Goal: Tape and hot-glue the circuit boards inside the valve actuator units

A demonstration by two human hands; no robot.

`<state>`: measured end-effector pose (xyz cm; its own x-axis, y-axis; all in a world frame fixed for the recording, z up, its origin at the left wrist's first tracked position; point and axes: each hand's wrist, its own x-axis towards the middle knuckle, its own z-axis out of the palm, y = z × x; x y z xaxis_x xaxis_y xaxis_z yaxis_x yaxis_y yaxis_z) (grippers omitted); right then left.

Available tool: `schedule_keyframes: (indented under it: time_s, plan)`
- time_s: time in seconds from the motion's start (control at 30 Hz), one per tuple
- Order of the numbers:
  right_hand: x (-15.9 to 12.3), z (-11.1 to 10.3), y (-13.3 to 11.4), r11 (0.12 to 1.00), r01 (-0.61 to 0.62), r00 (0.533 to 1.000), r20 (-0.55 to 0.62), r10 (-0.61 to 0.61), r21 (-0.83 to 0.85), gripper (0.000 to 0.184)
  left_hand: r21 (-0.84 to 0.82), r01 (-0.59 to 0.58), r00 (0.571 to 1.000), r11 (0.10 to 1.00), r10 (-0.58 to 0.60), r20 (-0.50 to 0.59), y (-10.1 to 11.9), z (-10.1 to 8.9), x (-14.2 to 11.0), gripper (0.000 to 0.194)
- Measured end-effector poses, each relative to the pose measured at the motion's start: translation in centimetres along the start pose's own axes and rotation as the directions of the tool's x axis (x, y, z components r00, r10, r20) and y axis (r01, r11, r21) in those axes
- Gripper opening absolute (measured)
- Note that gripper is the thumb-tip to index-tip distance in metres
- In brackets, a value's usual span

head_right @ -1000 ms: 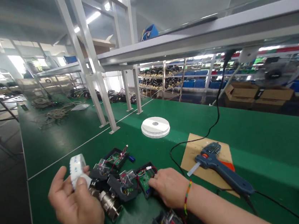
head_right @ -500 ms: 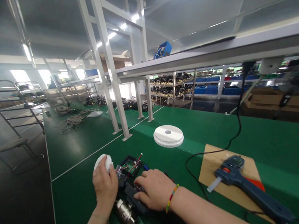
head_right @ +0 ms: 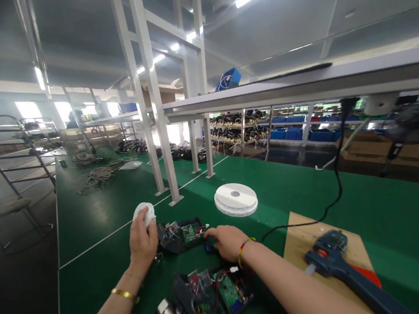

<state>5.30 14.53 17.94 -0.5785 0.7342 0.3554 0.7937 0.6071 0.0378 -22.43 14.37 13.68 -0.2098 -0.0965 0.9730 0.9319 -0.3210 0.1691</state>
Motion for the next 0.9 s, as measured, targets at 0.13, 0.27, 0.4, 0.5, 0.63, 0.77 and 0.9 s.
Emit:
schedule_keyframes:
  time_s: [0.13, 0.27, 0.4, 0.5, 0.63, 0.77, 0.9]
  plan:
    - [2.9, 1.1, 0.6, 0.985, 0.097, 0.986, 0.146, -0.075, -0.146, 0.078, -0.058, 0.088, 0.994, 0.994, -0.091, -0.061, 4.1, -0.5, -1.9, 0.051]
    - [3.7, 1.7, 0.1, 0.959, 0.172, 0.982, 0.112, -0.149, -0.227, 0.057, -0.101, 0.054, 0.999, 0.993, -0.055, -0.002, 5.5, 0.0, -3.7, 0.046]
    - [2.7, 1.7, -0.2, 0.966, 0.191, 0.982, 0.029, -0.189, -0.174, 0.033, -0.120, 0.076, 0.997, 0.990, -0.075, 0.014, 4.5, -0.1, -4.0, 0.047]
    - [1.6, 1.5, -0.3, 0.983, 0.167, 0.984, -0.044, -0.171, -0.080, 0.032, -0.126, 0.121, 0.993, 0.985, -0.119, 0.022, 4.0, -0.5, -3.8, 0.052]
    - [0.9, 1.2, -0.6, 0.993, 0.103, 0.991, -0.096, -0.097, 0.058, 0.035, -0.137, 0.141, 0.989, 0.980, -0.135, 0.057, 4.1, -0.8, -3.9, 0.052]
    - [1.2, 0.4, -1.6, 0.973, 0.100, 0.990, -0.116, -0.078, 0.206, 0.029, -0.136, 0.133, 0.990, 0.982, -0.124, 0.071, 4.2, -0.7, -4.1, 0.050]
    - [1.9, -0.3, -2.7, 0.930, 0.128, 0.986, -0.142, -0.083, 0.345, 0.028, -0.127, 0.094, 0.993, 0.987, -0.084, 0.081, 4.2, -0.5, -4.1, 0.047]
